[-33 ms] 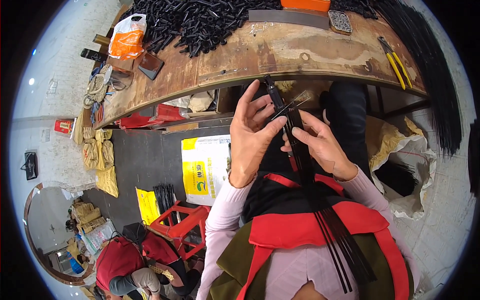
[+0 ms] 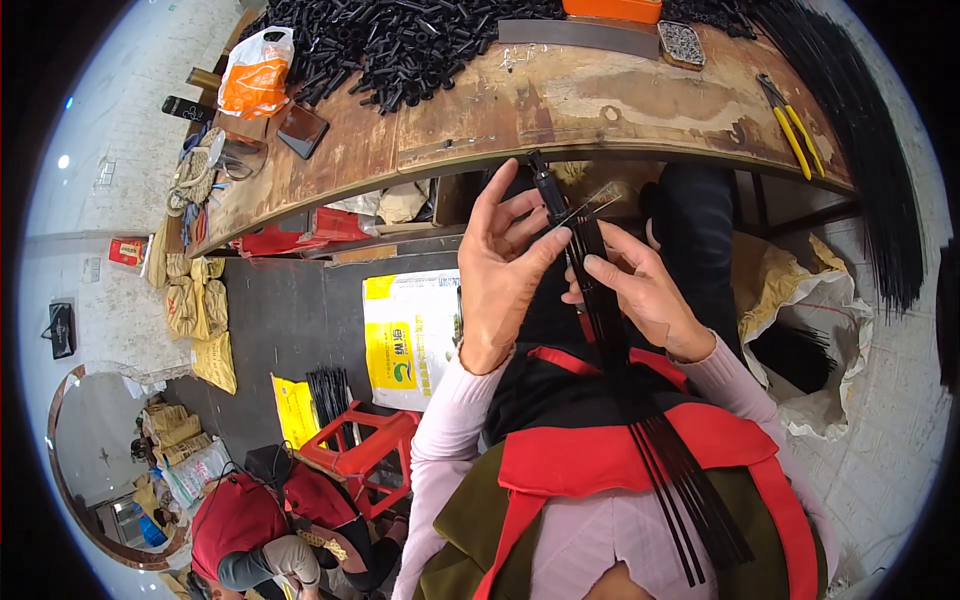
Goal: Manually assembling long black strips into housings and trimming them with pliers at a workbench.
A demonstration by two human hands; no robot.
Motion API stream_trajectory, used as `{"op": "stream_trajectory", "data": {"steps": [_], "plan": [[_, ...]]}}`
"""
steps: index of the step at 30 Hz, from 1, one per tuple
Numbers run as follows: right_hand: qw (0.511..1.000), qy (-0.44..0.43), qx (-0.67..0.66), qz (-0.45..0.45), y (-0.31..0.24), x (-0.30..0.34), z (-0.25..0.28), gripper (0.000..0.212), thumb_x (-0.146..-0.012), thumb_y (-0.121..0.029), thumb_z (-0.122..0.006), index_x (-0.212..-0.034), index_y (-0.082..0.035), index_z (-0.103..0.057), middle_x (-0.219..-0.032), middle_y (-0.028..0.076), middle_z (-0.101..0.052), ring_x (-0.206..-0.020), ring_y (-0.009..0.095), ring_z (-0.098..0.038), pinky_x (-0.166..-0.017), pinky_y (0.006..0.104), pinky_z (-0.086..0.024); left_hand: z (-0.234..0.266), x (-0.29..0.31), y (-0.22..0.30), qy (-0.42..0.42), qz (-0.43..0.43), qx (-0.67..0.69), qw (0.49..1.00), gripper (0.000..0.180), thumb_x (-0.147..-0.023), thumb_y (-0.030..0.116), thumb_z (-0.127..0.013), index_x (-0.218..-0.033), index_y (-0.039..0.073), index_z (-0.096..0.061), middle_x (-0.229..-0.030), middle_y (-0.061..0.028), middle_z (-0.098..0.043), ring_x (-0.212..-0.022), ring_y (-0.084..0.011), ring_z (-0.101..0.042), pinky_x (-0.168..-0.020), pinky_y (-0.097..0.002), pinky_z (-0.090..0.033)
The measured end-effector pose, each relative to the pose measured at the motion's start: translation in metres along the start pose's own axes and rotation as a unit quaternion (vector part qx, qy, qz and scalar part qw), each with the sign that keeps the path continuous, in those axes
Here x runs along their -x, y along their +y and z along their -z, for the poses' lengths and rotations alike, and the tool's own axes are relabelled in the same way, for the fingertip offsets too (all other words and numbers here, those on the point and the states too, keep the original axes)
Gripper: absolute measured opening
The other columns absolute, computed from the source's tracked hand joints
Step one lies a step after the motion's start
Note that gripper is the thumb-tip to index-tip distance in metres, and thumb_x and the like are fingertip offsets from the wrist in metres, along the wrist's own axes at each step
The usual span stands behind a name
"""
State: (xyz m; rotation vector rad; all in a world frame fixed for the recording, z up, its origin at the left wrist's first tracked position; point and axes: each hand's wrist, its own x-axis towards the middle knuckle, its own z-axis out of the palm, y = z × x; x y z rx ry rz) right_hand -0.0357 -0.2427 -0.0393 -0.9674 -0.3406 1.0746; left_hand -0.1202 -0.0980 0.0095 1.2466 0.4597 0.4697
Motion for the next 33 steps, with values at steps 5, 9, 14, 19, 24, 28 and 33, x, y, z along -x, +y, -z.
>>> {"op": "stream_trajectory", "data": {"steps": [5,9,14,19,24,28,33], "plan": [[1.000,-0.006,-0.003,-0.006,0.002,-0.001,0.000,0.040,-0.099,-0.014,-0.056,-0.136,-0.002,-0.046,-0.102,0.007,-0.060,-0.091,0.015,-0.062,-0.084,0.0367,-0.056,0.002,-0.002,0.001,0.017,0.005,-0.022,1.000,0.073,-0.079,-0.007,-0.071,-0.144,0.000,-0.038,-0.122,-0.0160,-0.061,-0.109,-0.0217,-0.062,-0.095,-0.0322,-0.050],[1.000,-0.011,-0.002,-0.011,0.002,-0.002,0.000,0.040,-0.099,-0.014,-0.056,-0.135,-0.002,-0.046,-0.101,0.007,-0.060,-0.092,0.015,-0.062,-0.085,0.0370,-0.057,0.001,-0.001,-0.001,0.031,-0.026,-0.057,0.998,0.073,-0.080,-0.008,-0.070,-0.144,0.001,-0.038,-0.122,-0.0163,-0.061,-0.109,-0.0218,-0.062,-0.094,-0.0324,-0.050],[1.000,-0.017,-0.005,-0.011,0.000,-0.001,0.001,0.040,-0.099,-0.014,-0.055,-0.136,-0.002,-0.046,-0.101,0.007,-0.060,-0.091,0.015,-0.061,-0.085,0.0373,-0.057,0.006,-0.007,0.003,0.008,0.003,-0.022,1.000,0.075,-0.078,-0.011,-0.069,-0.145,0.000,-0.037,-0.122,-0.0176,-0.061,-0.111,-0.0243,-0.063,-0.094,-0.0335,-0.052],[1.000,-0.031,-0.006,-0.002,-0.001,-0.002,-0.001,0.042,-0.099,-0.013,-0.054,-0.138,-0.003,-0.044,-0.101,0.007,-0.060,-0.091,0.015,-0.062,-0.086,0.0383,-0.057,0.024,-0.019,-0.007,-0.043,0.043,0.083,0.995,0.078,-0.076,-0.011,-0.072,-0.145,0.001,-0.036,-0.119,-0.0197,-0.062,-0.111,-0.0261,-0.063,-0.094,-0.0340,-0.053],[0.999,-0.035,-0.026,-0.006,0.001,-0.002,0.001,0.044,-0.099,-0.013,-0.054,-0.140,-0.003,-0.042,-0.100,0.008,-0.061,-0.091,0.016,-0.062,-0.087,0.0403,-0.056,0.031,-0.026,-0.019,-0.095,0.065,0.152,0.982,0.077,-0.078,-0.009,-0.072,-0.145,-0.001,-0.035,-0.121,-0.0190,-0.062,-0.114,-0.0273,-0.062,-0.099,-0.0357,-0.050],[0.997,-0.049,-0.056,-0.023,0.000,-0.006,0.005,0.045,-0.099,-0.014,-0.055,-0.141,-0.003,-0.042,-0.101,0.008,-0.061,-0.091,0.016,-0.062,-0.087,0.0411,-0.056,0.035,-0.031,-0.023,-0.148,0.096,0.208,0.962,0.073,-0.081,-0.006,-0.071,-0.145,-0.001,-0.035,-0.122,-0.0178,-0.062,-0.114,-0.0252,-0.061,-0.101,-0.0353,-0.048],[0.997,-0.059,-0.049,-0.024,-0.001,-0.005,0.003,0.043,-0.100,-0.015,-0.053,-0.140,-0.003,-0.042,-0.100,0.008,-0.062,-0.091,0.016,-0.063,-0.088,0.0414,-0.056,0.037,-0.031,-0.023,-0.195,0.097,0.210,0.953,0.057,-0.084,0.000,-0.070,-0.136,0.001,-0.047,-0.122,-0.0127,-0.063,-0.115,-0.0217,-0.060,-0.099,-0.0325,-0.049]]}}
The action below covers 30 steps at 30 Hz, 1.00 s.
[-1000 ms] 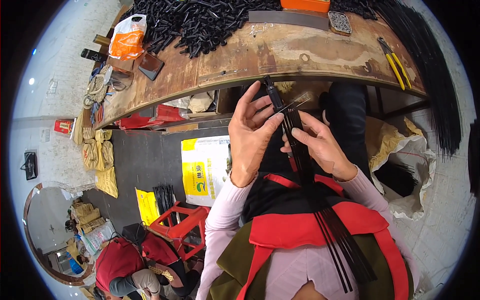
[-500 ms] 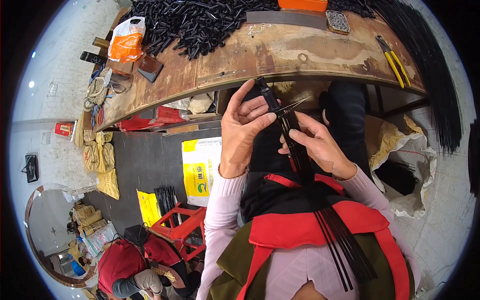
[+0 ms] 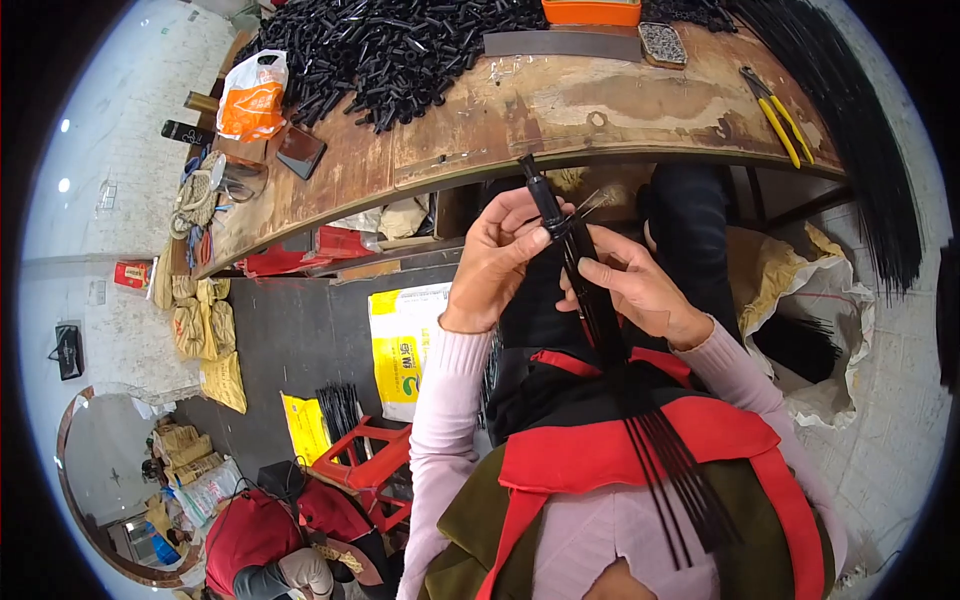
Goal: Manually assembling long black strips into housings and trimming them with pliers at a workbench.
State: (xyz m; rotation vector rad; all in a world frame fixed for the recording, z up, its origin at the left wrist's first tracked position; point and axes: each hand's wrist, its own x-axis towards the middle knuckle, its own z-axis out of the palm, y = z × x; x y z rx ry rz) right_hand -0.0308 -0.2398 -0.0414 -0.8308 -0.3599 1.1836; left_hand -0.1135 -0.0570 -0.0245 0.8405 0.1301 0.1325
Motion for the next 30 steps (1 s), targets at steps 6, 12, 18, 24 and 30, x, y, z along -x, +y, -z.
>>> {"op": "stream_trajectory", "data": {"steps": [6,12,18,24,30], "plan": [[0.989,0.003,0.097,0.112,-0.006,-0.009,-0.007,0.037,-0.100,-0.012,-0.052,-0.134,0.001,-0.048,-0.102,0.008,-0.062,-0.091,0.016,-0.063,-0.084,0.0342,-0.054,-0.029,0.007,0.012,0.108,-0.113,-0.260,0.953,0.031,-0.085,-0.004,-0.068,-0.114,-0.003,-0.061,-0.105,-0.0068,-0.065,-0.098,-0.0138,-0.062,-0.089,-0.0272,-0.050],[0.974,0.044,0.146,0.167,0.006,-0.008,-0.013,0.030,-0.096,-0.003,-0.054,-0.125,0.000,-0.049,-0.104,0.008,-0.063,-0.091,0.016,-0.064,-0.083,0.0285,-0.049,-0.031,0.022,0.008,0.121,-0.110,-0.186,0.969,0.032,-0.084,0.006,-0.074,-0.112,0.001,-0.059,-0.092,-0.0003,-0.063,-0.084,-0.0105,-0.061,-0.076,-0.0235,-0.050],[0.973,0.051,0.132,0.180,0.004,-0.018,-0.011,0.022,-0.092,-0.001,-0.060,-0.112,-0.003,-0.052,-0.099,0.002,-0.060,-0.096,0.008,-0.056,-0.084,0.0244,-0.046,-0.032,0.016,0.015,0.115,-0.056,-0.159,0.979,0.033,-0.091,-0.003,-0.054,-0.124,0.002,-0.052,-0.112,-0.0058,-0.060,-0.096,-0.0139,-0.060,-0.083,-0.0264,-0.051],[0.982,0.022,0.108,0.152,0.000,-0.024,-0.005,0.021,-0.092,-0.001,-0.059,-0.112,-0.003,-0.052,-0.107,0.004,-0.061,-0.100,0.009,-0.055,-0.090,0.0251,-0.043,-0.033,0.012,0.013,0.099,-0.042,-0.128,0.986,0.038,-0.095,0.006,-0.056,-0.132,0.003,-0.047,-0.124,-0.0069,-0.056,-0.112,-0.0189,-0.056,-0.097,-0.0319,-0.047],[0.988,0.009,0.083,0.127,0.000,-0.034,0.009,0.020,-0.092,-0.001,-0.059,-0.112,0.000,-0.056,-0.103,0.003,-0.062,-0.097,0.009,-0.057,-0.088,0.0244,-0.045,-0.032,-0.002,0.012,0.133,-0.030,-0.082,0.987,0.030,-0.094,0.001,-0.055,-0.124,0.004,-0.051,-0.105,-0.0045,-0.062,-0.089,-0.0144,-0.063,-0.071,-0.0275,-0.055]]}}
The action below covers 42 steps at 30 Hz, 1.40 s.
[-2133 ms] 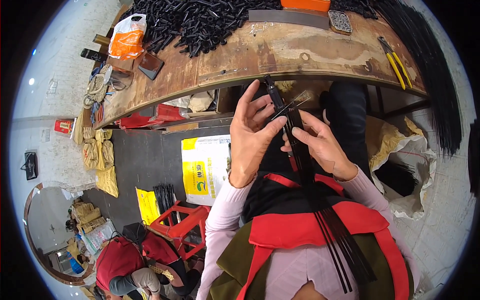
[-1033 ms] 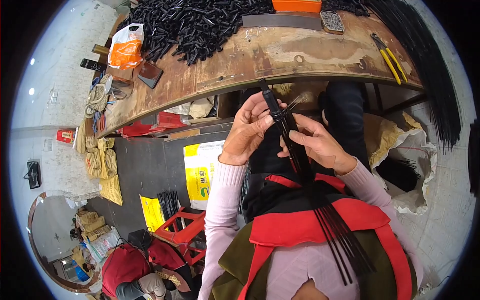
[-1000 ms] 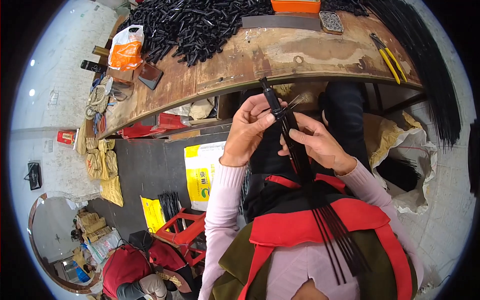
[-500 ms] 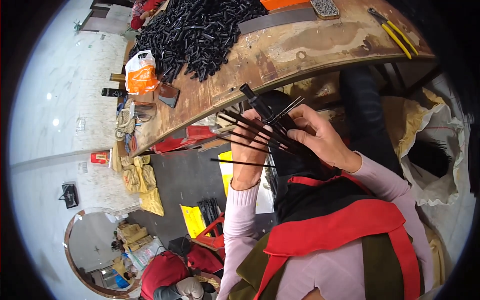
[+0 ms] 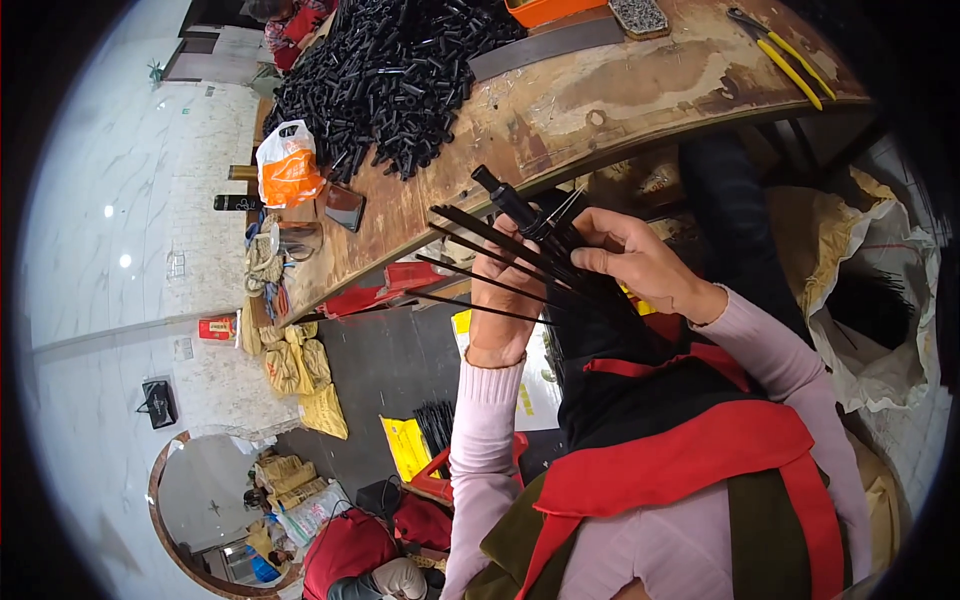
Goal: Manually assembling long black strips into housings and trimming them with pliers at a workbench.
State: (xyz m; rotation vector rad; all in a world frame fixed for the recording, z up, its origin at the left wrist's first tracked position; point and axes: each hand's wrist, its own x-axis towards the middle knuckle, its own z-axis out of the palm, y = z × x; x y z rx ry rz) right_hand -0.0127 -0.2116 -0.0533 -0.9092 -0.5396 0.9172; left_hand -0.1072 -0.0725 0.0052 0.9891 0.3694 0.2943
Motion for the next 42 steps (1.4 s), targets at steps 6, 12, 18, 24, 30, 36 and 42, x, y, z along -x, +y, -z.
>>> {"op": "stream_trajectory", "data": {"steps": [6,12,18,24,30,36,42], "plan": [[0.993,-0.020,-0.113,-0.033,0.004,-0.007,0.007,0.020,-0.092,-0.002,-0.062,-0.111,0.002,-0.058,-0.102,0.003,-0.063,-0.095,0.009,-0.059,-0.086,0.0239,-0.047,0.004,-0.008,0.009,-0.069,0.041,0.008,0.997,0.030,-0.094,0.004,-0.057,-0.124,0.004,-0.051,-0.105,-0.0038,-0.062,-0.091,-0.0143,-0.064,-0.070,-0.0273,-0.056],[0.977,-0.040,-0.201,-0.053,0.009,-0.010,0.011,0.017,-0.092,-0.004,-0.064,-0.107,0.001,-0.059,-0.097,0.001,-0.063,-0.091,0.007,-0.059,-0.083,0.0218,-0.048,0.007,-0.013,0.010,-0.058,0.046,-0.034,0.997,0.030,-0.096,0.006,-0.055,-0.125,0.004,-0.050,-0.105,-0.0043,-0.062,-0.083,-0.0152,-0.065,-0.067,-0.0263,-0.056],[0.975,-0.032,-0.212,-0.060,0.009,-0.010,0.007,0.015,-0.091,-0.003,-0.066,-0.104,-0.001,-0.059,-0.096,-0.001,-0.063,-0.089,0.006,-0.060,-0.081,0.0196,-0.047,0.022,-0.014,0.011,-0.087,0.058,-0.030,0.994,0.032,-0.096,0.008,-0.056,-0.127,0.003,-0.049,-0.105,-0.0057,-0.062,-0.085,-0.0169,-0.066,-0.068,-0.0297,-0.058],[0.975,-0.040,-0.208,-0.065,0.009,-0.010,0.008,0.015,-0.091,-0.002,-0.065,-0.105,-0.001,-0.060,-0.095,-0.001,-0.063,-0.088,0.006,-0.060,-0.081,0.0199,-0.048,0.019,-0.010,0.015,-0.094,0.075,0.001,0.993,0.034,-0.096,0.009,-0.056,-0.129,0.003,-0.049,-0.105,-0.0073,-0.063,-0.084,-0.0186,-0.066,-0.070,-0.0323,-0.058],[0.995,0.014,-0.072,-0.073,0.000,-0.004,-0.007,0.014,-0.091,-0.002,-0.064,-0.104,-0.001,-0.060,-0.094,0.000,-0.063,-0.087,0.006,-0.059,-0.079,0.0196,-0.046,0.022,-0.006,0.012,-0.072,0.041,-0.039,0.996,0.042,-0.089,0.005,-0.066,-0.127,0.002,-0.050,-0.103,-0.0036,-0.061,-0.088,-0.0149,-0.063,-0.074,-0.0268,-0.054],[0.991,0.019,-0.122,-0.057,0.002,-0.004,-0.002,0.014,-0.090,-0.006,-0.068,-0.101,0.001,-0.062,-0.089,0.001,-0.064,-0.083,0.006,-0.058,-0.074,0.0198,-0.045,0.021,-0.004,0.015,-0.079,0.046,-0.059,0.994,0.039,-0.090,0.004,-0.065,-0.126,0.000,-0.051,-0.104,-0.0025,-0.060,-0.090,-0.0131,-0.061,-0.079,-0.0256,-0.052],[0.999,0.044,-0.023,-0.009,0.008,-0.005,-0.010,0.012,-0.093,-0.005,-0.063,-0.104,-0.001,-0.059,-0.089,-0.001,-0.062,-0.081,0.005,-0.056,-0.072,0.0201,-0.045,0.023,-0.007,0.012,-0.079,0.034,-0.038,0.996,0.041,-0.091,0.005,-0.064,-0.129,0.004,-0.049,-0.109,-0.0053,-0.059,-0.095,-0.0165,-0.063,-0.083,-0.0287,-0.054]]}}
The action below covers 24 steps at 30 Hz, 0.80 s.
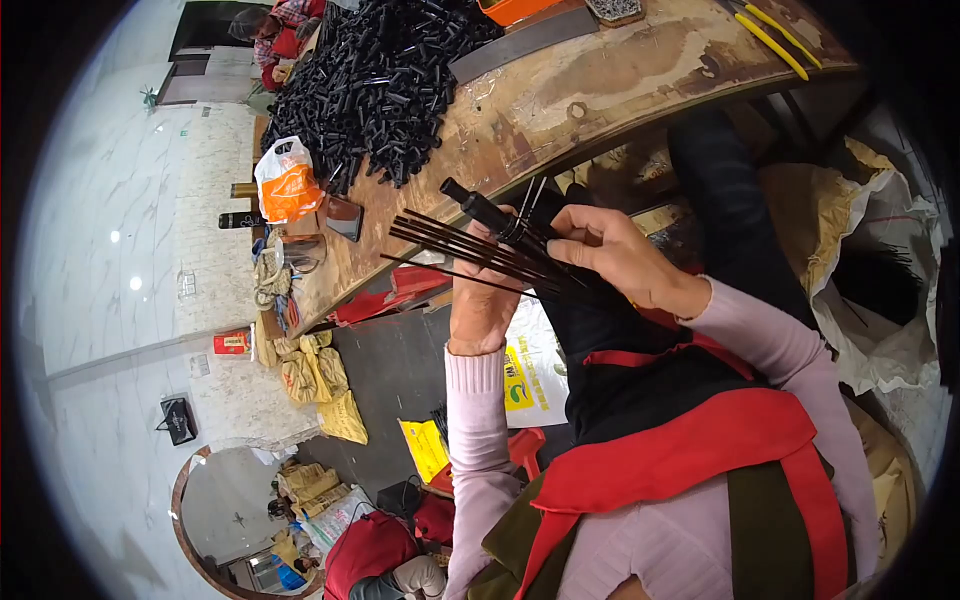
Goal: Manually assembling long black strips into housings and trimming them with pliers at a workbench.
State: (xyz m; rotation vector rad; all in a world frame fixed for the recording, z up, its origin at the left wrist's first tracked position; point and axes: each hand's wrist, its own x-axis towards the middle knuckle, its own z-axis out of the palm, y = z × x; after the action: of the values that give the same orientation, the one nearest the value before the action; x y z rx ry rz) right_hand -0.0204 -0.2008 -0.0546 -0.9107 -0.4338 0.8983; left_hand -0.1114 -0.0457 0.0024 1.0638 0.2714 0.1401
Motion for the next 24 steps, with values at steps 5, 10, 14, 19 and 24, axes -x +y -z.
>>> {"op": "stream_trajectory", "data": {"steps": [5,10,14,19,24], "plan": [[0.999,0.029,0.011,0.029,-0.008,0.013,-0.008,0.010,-0.094,-0.005,-0.061,-0.103,-0.002,-0.059,-0.090,0.000,-0.062,-0.082,0.004,-0.055,-0.072,0.0198,-0.044,-0.006,-0.001,0.000,-0.007,-0.001,-0.013,1.000,0.058,-0.084,0.013,-0.075,-0.132,0.000,-0.045,-0.113,-0.0080,-0.058,-0.097,-0.0163,-0.062,-0.083,-0.0271,-0.054],[0.999,0.026,-0.015,0.036,-0.007,0.011,-0.004,0.010,-0.094,-0.005,-0.062,-0.102,-0.002,-0.058,-0.090,-0.001,-0.061,-0.082,0.003,-0.054,-0.071,0.0195,-0.044,-0.002,-0.001,-0.002,0.023,0.016,0.008,1.000,0.062,-0.080,0.009,-0.076,-0.133,0.002,-0.045,-0.115,-0.0075,-0.058,-0.098,-0.0162,-0.062,-0.085,-0.0260,-0.054],[0.996,-0.048,-0.056,-0.047,-0.014,0.004,0.010,0.011,-0.092,-0.004,-0.064,-0.101,-0.002,-0.059,-0.089,-0.002,-0.060,-0.082,0.004,-0.054,-0.071,0.0188,-0.043,-0.003,-0.003,0.000,0.024,0.048,0.009,0.998,0.048,-0.087,0.000,-0.065,-0.131,0.004,-0.047,-0.116,-0.0059,-0.056,-0.097,-0.0167,-0.063,-0.079,-0.0261,-0.056],[0.964,-0.093,-0.205,-0.141,-0.015,-0.001,0.024,0.018,-0.088,-0.004,-0.070,-0.103,0.003,-0.063,-0.092,0.004,-0.064,-0.086,0.009,-0.059,-0.076,0.0205,-0.046,0.011,-0.006,-0.007,-0.023,0.041,-0.020,0.999,0.046,-0.089,0.002,-0.065,-0.130,0.006,-0.045,-0.112,-0.0075,-0.055,-0.096,-0.0196,-0.065,-0.082,-0.0309,-0.059],[0.957,-0.103,-0.240,-0.128,-0.004,-0.002,0.021,0.018,-0.086,-0.002,-0.071,-0.103,0.003,-0.065,-0.095,0.005,-0.065,-0.090,0.010,-0.061,-0.080,0.0216,-0.047,0.004,-0.017,-0.018,-0.088,-0.023,-0.024,0.996,0.051,-0.088,0.016,-0.071,-0.131,0.007,-0.044,-0.107,-0.0090,-0.056,-0.090,-0.0186,-0.062,-0.070,-0.0275,-0.056]]}}
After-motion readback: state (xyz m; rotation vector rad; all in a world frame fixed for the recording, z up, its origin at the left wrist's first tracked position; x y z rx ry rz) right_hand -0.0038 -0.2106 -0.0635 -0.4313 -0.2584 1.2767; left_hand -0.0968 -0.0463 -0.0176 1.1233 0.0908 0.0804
